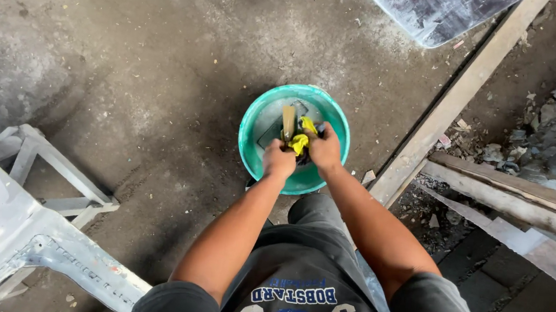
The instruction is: The person dips a sanding block and a cloth into a bucket of water. They then use the wet sanding block to sand a vertical metal frame, wiping the surface with the cloth in between sanding strokes. The person repeats this process, occasionally dipping the tools back into the water.
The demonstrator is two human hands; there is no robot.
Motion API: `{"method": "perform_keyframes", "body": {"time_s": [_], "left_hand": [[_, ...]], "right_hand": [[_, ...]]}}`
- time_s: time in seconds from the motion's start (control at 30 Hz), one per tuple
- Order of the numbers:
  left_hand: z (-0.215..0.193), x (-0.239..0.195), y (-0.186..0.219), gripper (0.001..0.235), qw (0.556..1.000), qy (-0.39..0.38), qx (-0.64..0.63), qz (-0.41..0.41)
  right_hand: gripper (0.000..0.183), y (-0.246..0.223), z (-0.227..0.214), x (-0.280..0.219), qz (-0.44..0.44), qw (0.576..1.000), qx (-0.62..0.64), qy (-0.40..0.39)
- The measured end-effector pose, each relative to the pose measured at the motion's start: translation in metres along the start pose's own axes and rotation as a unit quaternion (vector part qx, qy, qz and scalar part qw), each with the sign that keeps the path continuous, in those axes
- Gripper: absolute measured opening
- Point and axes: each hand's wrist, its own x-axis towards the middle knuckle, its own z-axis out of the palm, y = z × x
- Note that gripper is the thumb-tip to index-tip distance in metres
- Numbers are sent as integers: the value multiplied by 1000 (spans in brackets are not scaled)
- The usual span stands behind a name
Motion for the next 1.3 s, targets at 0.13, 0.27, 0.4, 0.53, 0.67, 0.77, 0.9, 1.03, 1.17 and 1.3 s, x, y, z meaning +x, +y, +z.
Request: {"method": "perform_keyframes", "body": {"time_s": [0.13,0.27,0.4,0.53,0.67,0.77,0.9,1.03,1.17,1.3], "left_hand": [[-6,22,-38,32,996,30,73,-46],[-23,10,-37,37,994,43,78,-64],[-5,12,-41,36,998,17,59,-35],[-7,5,-24,32,999,21,32,16],[-7,-3,-8,23,986,-2,-140,88],[-21,-29,35,18,967,-27,-234,92],[-27,-45,46,11,980,-3,-194,49],[-40,-47,43,10,970,-41,-234,44],[-48,-49,46,12,959,-94,-267,6],[-36,-46,48,12,961,-56,-272,-5]], "right_hand": [[21,13,-20,17,-14,1000,23,16],[18,-19,-23,-7,-16,997,75,8],[14,-75,-23,-49,-29,985,171,-15],[15,-134,-23,-99,-71,976,202,-21],[22,-132,-15,-99,-80,962,261,15],[29,-91,6,-70,-74,976,204,10],[35,-40,31,-43,-39,994,98,22],[22,14,17,11,-91,989,116,31],[41,10,3,32,-2,991,100,91],[35,-32,8,9,116,963,223,93]]}}
